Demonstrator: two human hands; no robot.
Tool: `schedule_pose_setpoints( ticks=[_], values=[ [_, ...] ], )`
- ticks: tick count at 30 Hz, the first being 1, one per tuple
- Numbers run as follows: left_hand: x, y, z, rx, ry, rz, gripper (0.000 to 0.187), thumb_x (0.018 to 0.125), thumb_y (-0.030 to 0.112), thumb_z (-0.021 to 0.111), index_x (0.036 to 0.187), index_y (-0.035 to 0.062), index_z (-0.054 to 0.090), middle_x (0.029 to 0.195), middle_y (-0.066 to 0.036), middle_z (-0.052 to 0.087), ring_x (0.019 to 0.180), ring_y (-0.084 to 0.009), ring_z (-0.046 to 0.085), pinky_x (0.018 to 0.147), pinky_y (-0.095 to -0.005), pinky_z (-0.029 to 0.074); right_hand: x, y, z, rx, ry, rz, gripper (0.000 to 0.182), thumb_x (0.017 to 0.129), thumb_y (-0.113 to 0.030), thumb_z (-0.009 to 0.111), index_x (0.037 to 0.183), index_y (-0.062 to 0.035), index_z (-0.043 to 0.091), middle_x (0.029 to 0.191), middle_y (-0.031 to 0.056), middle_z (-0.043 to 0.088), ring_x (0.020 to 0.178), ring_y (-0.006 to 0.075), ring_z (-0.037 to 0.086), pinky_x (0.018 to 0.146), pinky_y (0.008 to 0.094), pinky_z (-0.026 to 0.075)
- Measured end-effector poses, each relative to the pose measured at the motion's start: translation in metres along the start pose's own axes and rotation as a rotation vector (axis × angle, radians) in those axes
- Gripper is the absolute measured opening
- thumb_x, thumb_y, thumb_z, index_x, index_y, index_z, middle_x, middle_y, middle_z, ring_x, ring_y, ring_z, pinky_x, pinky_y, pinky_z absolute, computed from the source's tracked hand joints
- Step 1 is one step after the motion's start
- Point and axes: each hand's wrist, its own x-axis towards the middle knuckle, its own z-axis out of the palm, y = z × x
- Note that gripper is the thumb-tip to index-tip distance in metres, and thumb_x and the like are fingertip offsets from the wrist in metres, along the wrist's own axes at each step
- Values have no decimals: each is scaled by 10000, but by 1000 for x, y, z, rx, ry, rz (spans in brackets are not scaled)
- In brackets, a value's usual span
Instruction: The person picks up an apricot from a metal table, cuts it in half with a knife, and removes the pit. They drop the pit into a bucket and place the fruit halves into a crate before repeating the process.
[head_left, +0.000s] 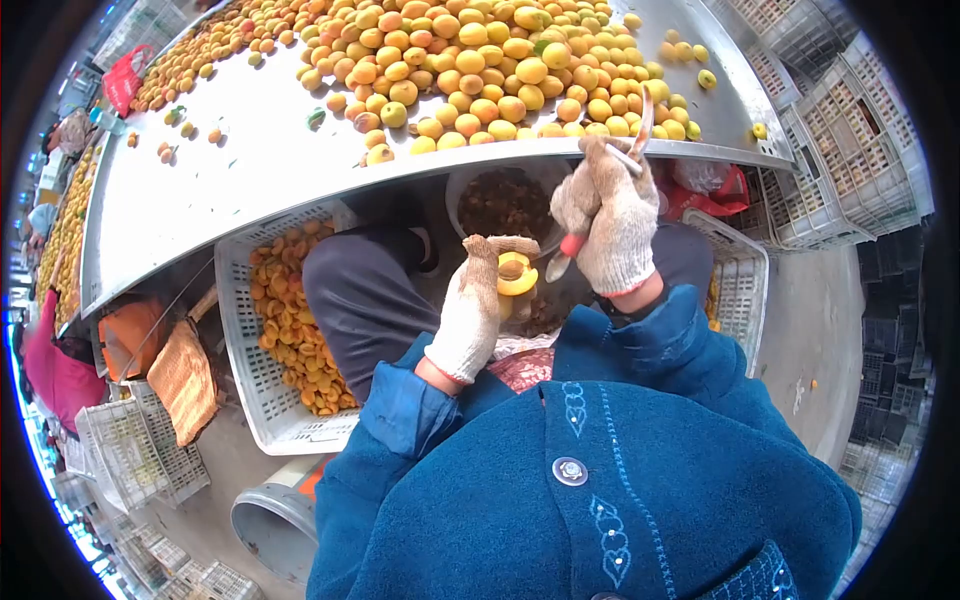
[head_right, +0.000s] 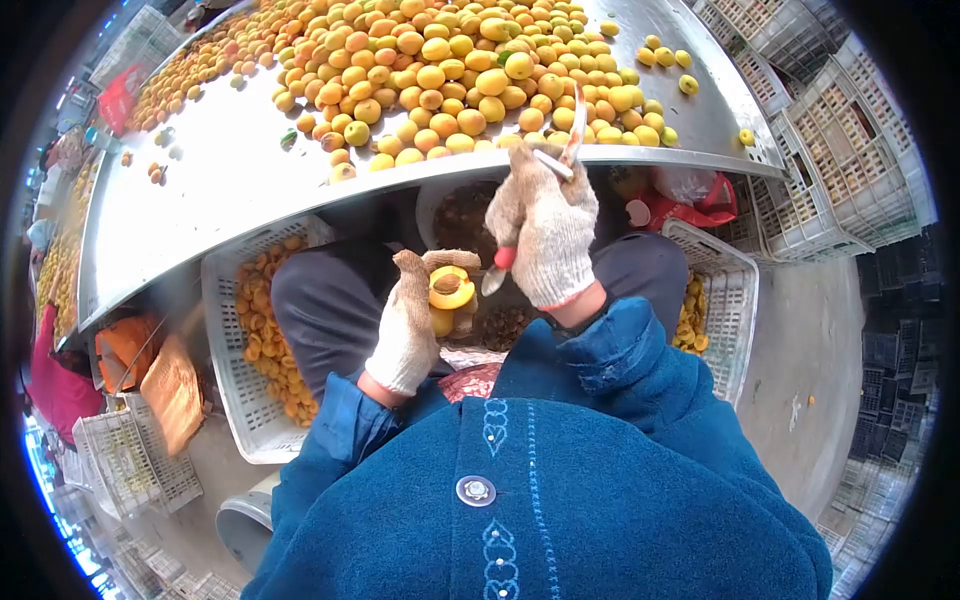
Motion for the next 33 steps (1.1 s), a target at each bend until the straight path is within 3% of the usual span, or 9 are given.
schedule_pose_setpoints(
  ticks=[5, 8, 13, 17, 19, 24, 27, 30, 33],
  values=[
    [-1, 7, 10, 55, 47, -94, 366, 992, 387, 530, 1140, 60, 600, 1006, -44, 613, 876, -103, 576, 755, -252, 506, 0, 1, 18, -58, -55, -83, 110, 951, -151, 613, 1018, -65, 618, 554, 2, 505, 405, 110, 448, 404, 271, 362],
    [-3, 8, 11, 198, -58, 99, 318, 862, 44, 670, 1154, 36, 546, 928, 4, 564, 816, -44, 511, 723, -197, 439, -2, 9, 18, -43, -42, -41, 111, 949, -137, 612, 1039, -72, 613, 549, -2, 498, 399, 110, 439, 395, 272, 352],
    [-8, 11, 14, 148, -77, 18, 296, 868, 69, 666, 1131, 14, 542, 916, -19, 583, 827, -83, 549, 749, -236, 475, -5, 14, 16, 59, -53, 164, 129, 962, -168, 568, 857, -94, 566, 470, -35, 370, 342, 99, 347, 370, 274, 289],
    [-5, 10, 14, 702, -15, 279, 271, 883, 142, 666, 1097, 10, 565, 861, -115, 662, 776, -138, 623, 715, -283, 505, 0, 23, 0, 213, 22, 362, 166, 962, -182, 561, 826, -96, 518, 469, -42, 338, 328, 102, 301, 353, 286, 264],
    [0, 2, 14, 764, 35, 352, 257, 876, 201, 667, 1056, 40, 579, 817, -167, 654, 747, -283, 670, 681, -349, 514, 1, 29, -7, 253, 64, 407, 168, 979, -223, 550, 876, -95, 513, 478, -50, 321, 344, 97, 287, 379, 285, 272],
    [9, -7, 18, 415, -22, 249, 184, 999, 189, 536, 1052, 26, 603, 922, -22, 638, 836, -99, 585, 764, -237, 475, 13, 27, -14, 480, 171, 512, 157, 984, -231, 543, 919, -97, 495, 519, -55, 288, 393, 98, 259, 417, 275, 281],
    [10, -6, 18, 17, -89, -121, 365, 1042, 335, 438, 1029, 14, 613, 903, -24, 624, 859, -109, 577, 781, -235, 476, 26, 25, -18, 471, 225, 434, 186, 962, -240, 569, 891, -91, 483, 528, -56, 268, 399, 97, 233, 421, 279, 256],
    [16, -8, 14, 282, -107, 140, 372, 1040, 338, 420, 1057, 20, 613, 940, -38, 628, 899, -117, 585, 789, -229, 476, 36, 16, -21, 417, 139, 270, 238, 950, -241, 587, 789, -99, 484, 493, -46, 278, 382, 119, 261, 422, 310, 268],
    [12, 5, 22, 196, 35, -87, 256, 975, 234, 539, 1111, 29, 613, 993, -44, 619, 924, -126, 587, 809, -222, 470, 40, 10, -17, 302, 174, 74, 230, 929, -198, 637, 770, -111, 495, 490, -20, 354, 385, 140, 349, 419, 331, 336]
  ],
)
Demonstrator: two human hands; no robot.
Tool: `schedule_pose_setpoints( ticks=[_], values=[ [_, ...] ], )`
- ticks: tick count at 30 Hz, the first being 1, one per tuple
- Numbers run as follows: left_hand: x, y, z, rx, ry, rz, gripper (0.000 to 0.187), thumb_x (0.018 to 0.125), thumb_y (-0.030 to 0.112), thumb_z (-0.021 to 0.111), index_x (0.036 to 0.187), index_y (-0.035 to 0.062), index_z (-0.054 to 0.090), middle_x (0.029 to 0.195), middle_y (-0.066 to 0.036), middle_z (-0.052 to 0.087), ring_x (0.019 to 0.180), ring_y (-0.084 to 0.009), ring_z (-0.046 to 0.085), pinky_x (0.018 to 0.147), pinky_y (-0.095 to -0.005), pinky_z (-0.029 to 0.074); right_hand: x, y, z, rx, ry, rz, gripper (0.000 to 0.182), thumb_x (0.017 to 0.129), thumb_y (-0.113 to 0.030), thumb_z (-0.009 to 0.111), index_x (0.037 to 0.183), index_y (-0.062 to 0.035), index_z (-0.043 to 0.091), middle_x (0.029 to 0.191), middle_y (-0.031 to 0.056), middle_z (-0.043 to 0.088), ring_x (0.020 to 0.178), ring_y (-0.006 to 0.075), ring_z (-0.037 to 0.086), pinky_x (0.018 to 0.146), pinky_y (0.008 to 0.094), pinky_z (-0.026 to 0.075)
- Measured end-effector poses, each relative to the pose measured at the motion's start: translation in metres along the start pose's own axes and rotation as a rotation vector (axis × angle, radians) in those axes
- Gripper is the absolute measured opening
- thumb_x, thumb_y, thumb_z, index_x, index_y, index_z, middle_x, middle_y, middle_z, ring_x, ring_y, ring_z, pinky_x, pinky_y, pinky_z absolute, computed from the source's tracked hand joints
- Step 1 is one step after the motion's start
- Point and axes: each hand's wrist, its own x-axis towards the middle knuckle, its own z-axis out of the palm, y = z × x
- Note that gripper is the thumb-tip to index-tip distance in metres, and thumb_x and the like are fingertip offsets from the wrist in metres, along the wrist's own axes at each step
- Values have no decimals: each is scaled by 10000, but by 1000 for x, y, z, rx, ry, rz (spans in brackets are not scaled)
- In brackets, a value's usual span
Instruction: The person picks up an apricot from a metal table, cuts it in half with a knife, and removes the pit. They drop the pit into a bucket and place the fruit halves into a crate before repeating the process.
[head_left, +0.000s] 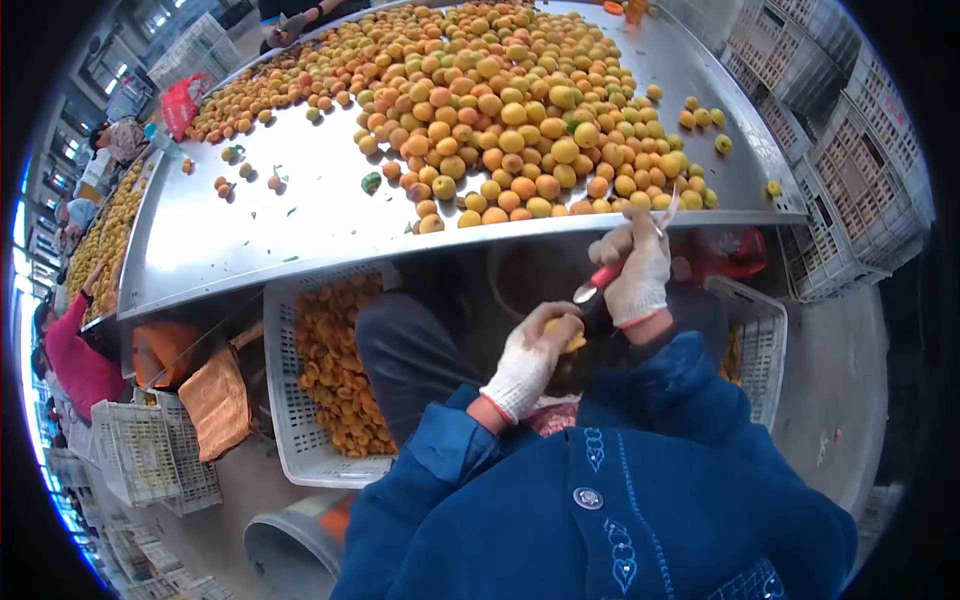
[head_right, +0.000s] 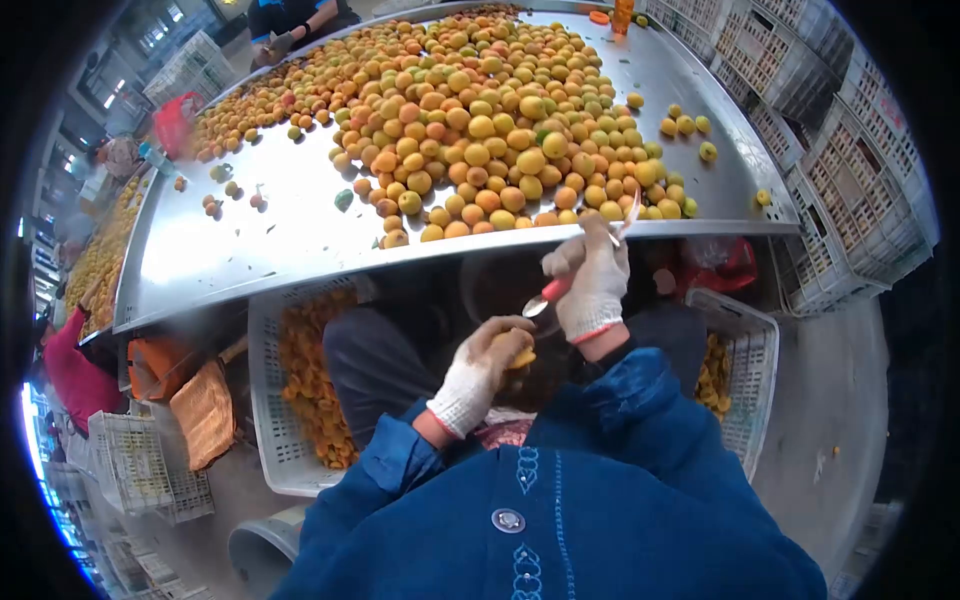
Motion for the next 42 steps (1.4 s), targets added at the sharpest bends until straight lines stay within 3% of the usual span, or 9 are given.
schedule_pose_setpoints(
  ticks=[4, 8, 14, 16, 18, 19, 25, 39, 42],
  values=[
    [9, -5, -2, -9, 107, -33, 319, 997, 341, 514, 1175, 89, 594, 1006, -41, 615, 800, -115, 577, 608, -224, 489, -19, 3, 9, -191, -96, -154, 109, 951, -189, 608, 919, -86, 592, 538, -17, 419, 429, 124, 409, 455, 309, 378],
    [19, -23, -13, -166, 89, 72, 562, 1017, 551, 313, 1163, 90, 600, 987, -60, 634, 757, -132, 589, 570, -252, 506, -37, 5, 17, -241, -266, -158, 123, 980, -186, 574, 999, -72, 613, 557, -17, 439, 427, 99, 403, 445, 278, 369],
    [14, -18, -10, -270, 104, 12, 596, 997, 580, 343, 1164, 67, 597, 898, -50, 635, 647, -140, 582, 547, -261, 495, -52, 9, 25, -338, -434, -234, 121, 987, -118, 556, 1093, -61, 575, 668, -2, 551, 524, 76, 513, 474, 211, 403],
    [12, -19, -11, -156, 111, 110, 527, 1005, 523, 378, 1159, 72, 602, 905, -51, 631, 673, -128, 579, 559, -251, 493, -53, 15, 15, -506, -499, -289, 212, 944, -42, 602, 1151, -67, 564, 865, 10, 592, 622, 60, 548, 524, 216, 450],
    [11, -19, -14, 79, 128, 297, 388, 1022, 409, 449, 1148, 82, 613, 919, -51, 624, 723, -103, 574, 583, -232, 490, -49, 16, 10, -506, -531, -369, 225, 933, -37, 619, 1151, -69, 572, 864, 6, 593, 640, 51, 553, 541, 209, 458],
    [10, -20, -15, -29, 138, 151, 277, 1008, 304, 500, 1137, 90, 621, 944, -46, 620, 771, -87, 569, 601, -217, 491, -39, 17, 4, -718, -523, -575, 246, 932, -40, 623, 1170, -60, 562, 836, -2, 597, 635, 46, 551, 547, 197, 456],
    [3, -7, -16, -47, 135, 171, 216, 992, 216, 517, 1127, 80, 618, 974, -54, 632, 760, -95, 586, 619, -210, 506, -38, 4, 11, -568, -485, -373, 214, 962, -80, 595, 1165, -48, 538, 742, 1, 569, 550, 58, 520, 480, 197, 412],
    [-2, 0, -11, -266, 127, 109, 243, 1004, 244, 481, 1119, 76, 613, 1007, -72, 640, 784, -145, 644, 649, -249, 512, -44, 2, 26, -307, -432, -325, 162, 1008, -163, 517, 1106, -46, 571, 594, 17, 516, 482, 108, 479, 493, 290, 413],
    [4, -15, -17, 49, 86, 449, 256, 1007, 239, 467, 1116, 56, 608, 1028, -59, 627, 865, -131, 625, 717, -272, 522, -36, 10, 10, -465, -446, -328, 179, 997, -97, 515, 1171, -60, 514, 628, 14, 517, 478, 84, 484, 435, 222, 373]
  ],
)
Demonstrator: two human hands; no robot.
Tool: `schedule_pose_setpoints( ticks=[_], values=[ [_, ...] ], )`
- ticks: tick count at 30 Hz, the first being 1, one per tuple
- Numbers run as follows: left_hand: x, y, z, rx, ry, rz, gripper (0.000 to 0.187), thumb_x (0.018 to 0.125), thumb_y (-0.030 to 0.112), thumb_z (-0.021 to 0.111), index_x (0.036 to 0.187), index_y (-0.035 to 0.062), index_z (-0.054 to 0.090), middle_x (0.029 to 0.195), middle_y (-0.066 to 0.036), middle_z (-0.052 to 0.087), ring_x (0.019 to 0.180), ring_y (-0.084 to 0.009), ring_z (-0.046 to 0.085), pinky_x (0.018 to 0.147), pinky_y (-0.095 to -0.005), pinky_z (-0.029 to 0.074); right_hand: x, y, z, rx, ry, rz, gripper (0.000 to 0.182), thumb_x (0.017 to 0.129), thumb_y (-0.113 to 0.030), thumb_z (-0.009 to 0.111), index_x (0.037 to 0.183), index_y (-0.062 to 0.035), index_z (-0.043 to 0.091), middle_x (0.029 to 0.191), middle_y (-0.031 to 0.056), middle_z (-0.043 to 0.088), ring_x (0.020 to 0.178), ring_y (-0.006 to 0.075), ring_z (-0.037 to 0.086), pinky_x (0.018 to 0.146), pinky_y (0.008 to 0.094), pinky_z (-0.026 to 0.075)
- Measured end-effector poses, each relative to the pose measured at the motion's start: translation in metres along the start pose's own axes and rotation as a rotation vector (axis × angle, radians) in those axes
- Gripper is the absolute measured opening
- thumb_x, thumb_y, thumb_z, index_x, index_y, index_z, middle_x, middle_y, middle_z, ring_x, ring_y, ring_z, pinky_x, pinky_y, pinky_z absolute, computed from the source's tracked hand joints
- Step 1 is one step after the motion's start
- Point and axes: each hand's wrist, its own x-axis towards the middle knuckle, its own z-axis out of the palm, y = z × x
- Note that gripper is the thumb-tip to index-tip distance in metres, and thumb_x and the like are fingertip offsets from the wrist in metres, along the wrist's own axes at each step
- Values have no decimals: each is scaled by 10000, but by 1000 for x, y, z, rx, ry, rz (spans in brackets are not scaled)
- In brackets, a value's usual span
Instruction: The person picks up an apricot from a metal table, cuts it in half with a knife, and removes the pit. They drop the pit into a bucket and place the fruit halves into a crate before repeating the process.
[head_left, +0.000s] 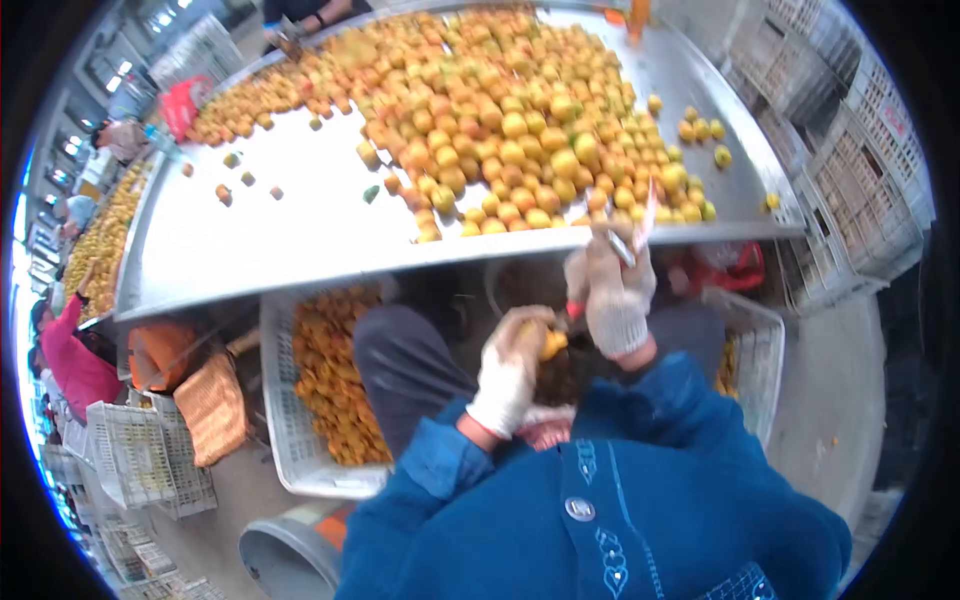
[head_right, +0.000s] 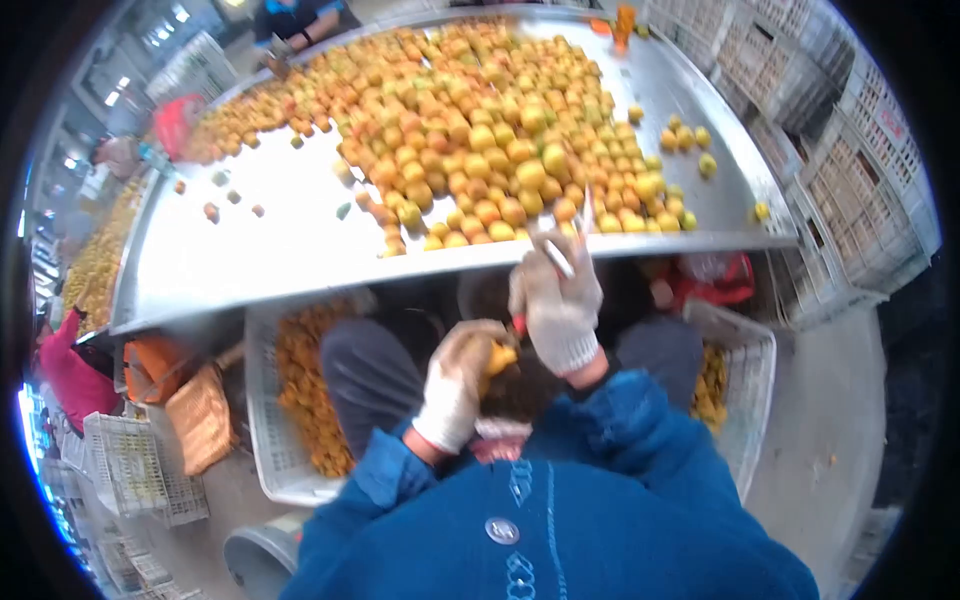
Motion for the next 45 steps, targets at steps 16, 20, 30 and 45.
schedule_pose_setpoints(
  ticks=[16, 20, 30, 45],
  values=[
    [-5, 25, -3, -183, 42, -103, 252, 961, 208, 569, 1157, 50, 555, 954, -94, 643, 768, -143, 641, 668, -259, 540, -5, -16, -10, 116, 115, 160, 118, 987, -166, 551, 1029, -56, 557, 581, 4, 489, 451, 91, 477, 405, 244, 383],
    [-5, 58, -39, -178, 194, 6, 258, 957, 237, 597, 1148, 65, 571, 902, -93, 657, 746, -143, 644, 670, -257, 546, -23, -27, -16, 391, 63, 588, 178, 978, -199, 543, 1053, -38, 545, 576, 21, 458, 424, 134, 413, 469, 320, 414],
    [-17, 58, -206, 56, 787, 226, 180, 950, 111, 572, 1127, 79, 588, 971, -53, 619, 738, -131, 621, 631, -227, 503, -75, -69, -28, 381, -265, 914, 224, 1008, -184, 464, 1169, -34, 507, 626, 45, 487, 473, 156, 473, 503, 301, 437],
    [81, 86, -179, 804, 290, -2, 265, 905, 209, 615, 1071, 5, 643, 895, -130, 667, 852, -171, 626, 796, -289, 491, -64, -79, -64, 40, -64, 606, 205, 1005, -205, 485, 1005, -8, 541, 531, 20, 445, 405, 113, 415, 404, 262, 367]
  ],
)
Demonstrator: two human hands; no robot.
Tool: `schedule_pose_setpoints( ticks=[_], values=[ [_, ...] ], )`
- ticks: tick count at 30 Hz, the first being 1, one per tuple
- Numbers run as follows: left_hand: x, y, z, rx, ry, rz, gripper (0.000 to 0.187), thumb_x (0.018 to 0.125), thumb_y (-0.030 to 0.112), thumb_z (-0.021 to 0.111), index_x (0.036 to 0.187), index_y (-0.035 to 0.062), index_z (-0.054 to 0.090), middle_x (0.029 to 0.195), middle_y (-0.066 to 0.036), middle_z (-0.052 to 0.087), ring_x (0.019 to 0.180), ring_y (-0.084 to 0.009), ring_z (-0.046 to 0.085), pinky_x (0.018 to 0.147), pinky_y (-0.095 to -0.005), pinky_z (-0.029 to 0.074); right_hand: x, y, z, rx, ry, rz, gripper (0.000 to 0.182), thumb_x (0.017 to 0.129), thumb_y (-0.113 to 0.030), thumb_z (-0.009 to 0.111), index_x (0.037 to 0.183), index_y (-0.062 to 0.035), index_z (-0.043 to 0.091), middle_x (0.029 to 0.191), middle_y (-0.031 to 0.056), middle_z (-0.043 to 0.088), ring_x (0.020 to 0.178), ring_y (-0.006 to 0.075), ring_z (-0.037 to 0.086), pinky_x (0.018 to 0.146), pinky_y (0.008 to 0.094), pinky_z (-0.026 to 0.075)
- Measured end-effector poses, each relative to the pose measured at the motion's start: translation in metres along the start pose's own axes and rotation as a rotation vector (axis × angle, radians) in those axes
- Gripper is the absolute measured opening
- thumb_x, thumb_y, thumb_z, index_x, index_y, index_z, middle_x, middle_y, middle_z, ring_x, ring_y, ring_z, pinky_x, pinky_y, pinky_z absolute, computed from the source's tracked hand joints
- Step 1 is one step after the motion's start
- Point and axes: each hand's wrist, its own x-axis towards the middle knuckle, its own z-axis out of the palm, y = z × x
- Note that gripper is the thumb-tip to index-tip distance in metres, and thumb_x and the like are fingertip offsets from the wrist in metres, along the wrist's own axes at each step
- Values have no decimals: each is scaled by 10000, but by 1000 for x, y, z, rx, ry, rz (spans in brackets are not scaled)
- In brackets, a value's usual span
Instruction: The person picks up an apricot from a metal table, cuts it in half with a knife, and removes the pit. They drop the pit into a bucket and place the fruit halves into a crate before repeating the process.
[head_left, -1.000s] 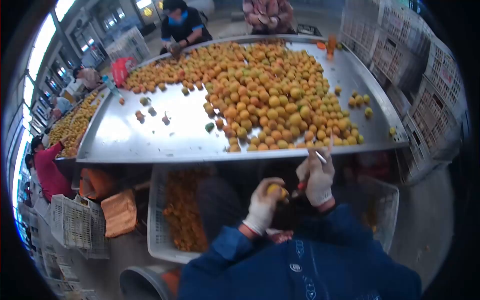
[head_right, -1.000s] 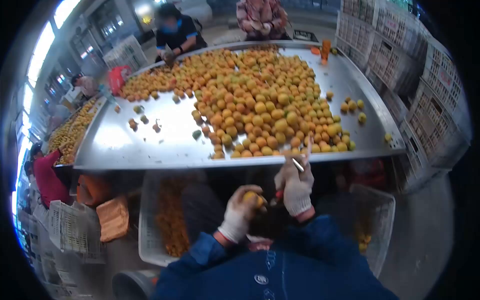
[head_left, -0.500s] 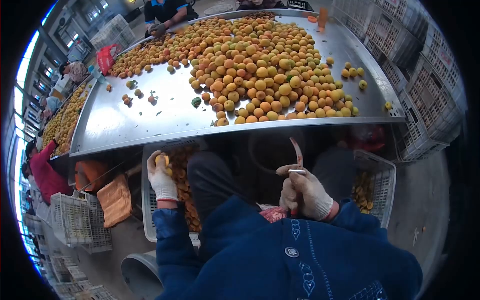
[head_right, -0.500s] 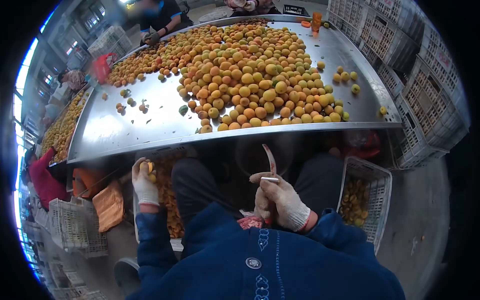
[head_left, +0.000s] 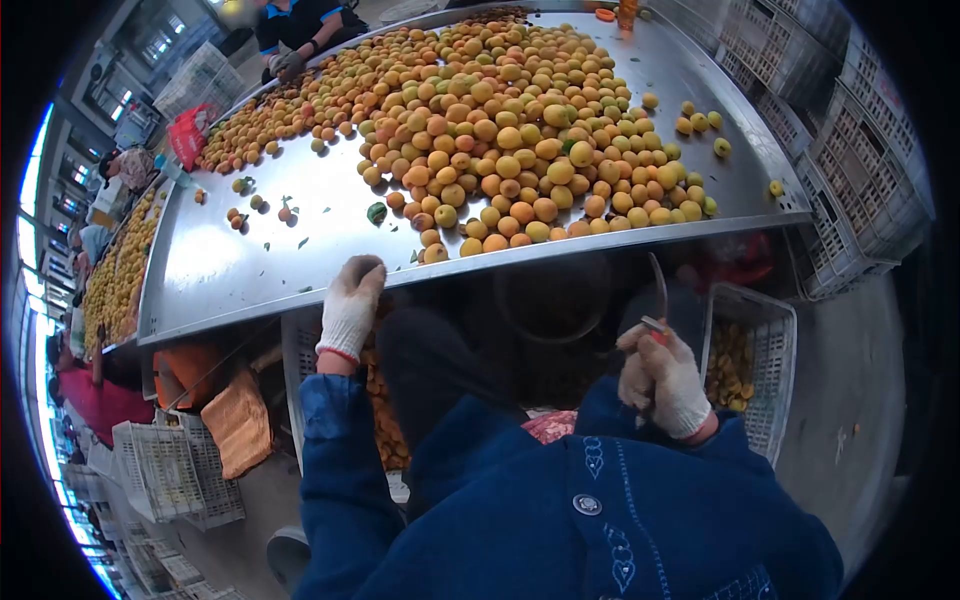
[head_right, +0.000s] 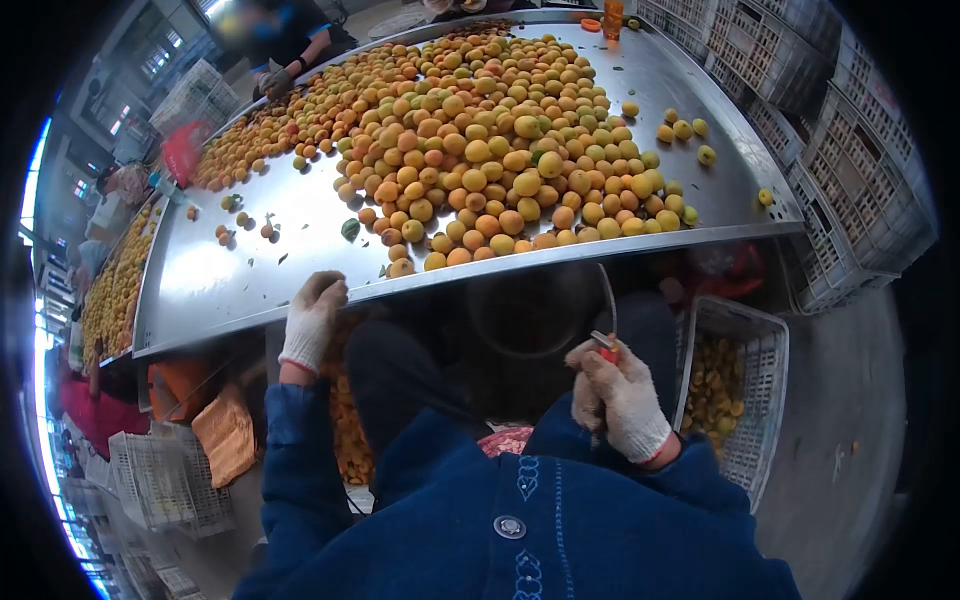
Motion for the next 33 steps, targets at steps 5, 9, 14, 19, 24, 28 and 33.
schedule_pose_setpoints(
  ticks=[5, 9, 14, 19, 24, 28, 33],
  values=[
    [29, 24, 26, 315, -154, -124, 334, 889, 291, 597, 1073, 17, 645, 851, -165, 686, 805, -257, 669, 769, -357, 516, -14, -11, -24, -82, 152, 19, 223, 989, -217, 499, 1019, 2, 534, 546, 13, 455, 422, 91, 418, 414, 237, 358],
    [51, 17, 55, 424, -229, -45, 353, 879, 323, 580, 1053, 29, 667, 914, -191, 687, 872, -318, 669, 816, -396, 507, -13, -23, -30, -218, 182, -3, 229, 976, -212, 517, 1059, 1, 531, 578, 6, 471, 445, 81, 418, 428, 226, 352],
    [63, 26, 85, -74, -276, -60, 313, 890, 266, 590, 1046, 5, 665, 903, -131, 679, 846, -230, 652, 790, -336, 502, 18, -39, -13, -334, 126, -2, 169, 941, -131, 557, 1074, -26, 561, 678, 5, 528, 594, 68, 488, 552, 215, 424],
    [78, 69, 80, -339, -366, -17, 255, 973, 170, 540, 1123, -21, 616, 995, -87, 667, 906, -166, 646, 849, -274, 512, 80, -39, -5, -611, 162, -100, 125, 876, -117, 659, 931, -28, 591, 736, 44, 615, 679, 136, 588, 659, 268, 479],
    [65, 115, 83, -717, -312, 72, 243, 974, 141, 528, 1122, -34, 608, 1016, -106, 663, 943, -180, 649, 887, -294, 514, 151, -44, 22, -1144, 55, -166, 275, 842, -306, 659, 888, -47, 577, 765, 172, 624, 725, 356, 619, 689, 391, 493],
    [69, 115, 107, -755, -427, 74, 253, 967, 131, 531, 1144, -34, 605, 1021, -106, 663, 971, -176, 639, 906, -295, 503, 203, -23, 35, -1333, -26, -220, 245, 836, -266, 656, 942, -46, 633, 814, 197, 642, 793, 368, 639, 707, 397, 506],
    [94, 93, 127, -728, -443, 55, 240, 968, 130, 529, 1123, -36, 607, 1033, -107, 662, 952, -173, 639, 899, -284, 500, 250, 0, 36, -1391, -25, -264, 243, 834, -290, 618, 883, -54, 588, 843, 215, 641, 845, 413, 620, 732, 476, 484]
  ],
)
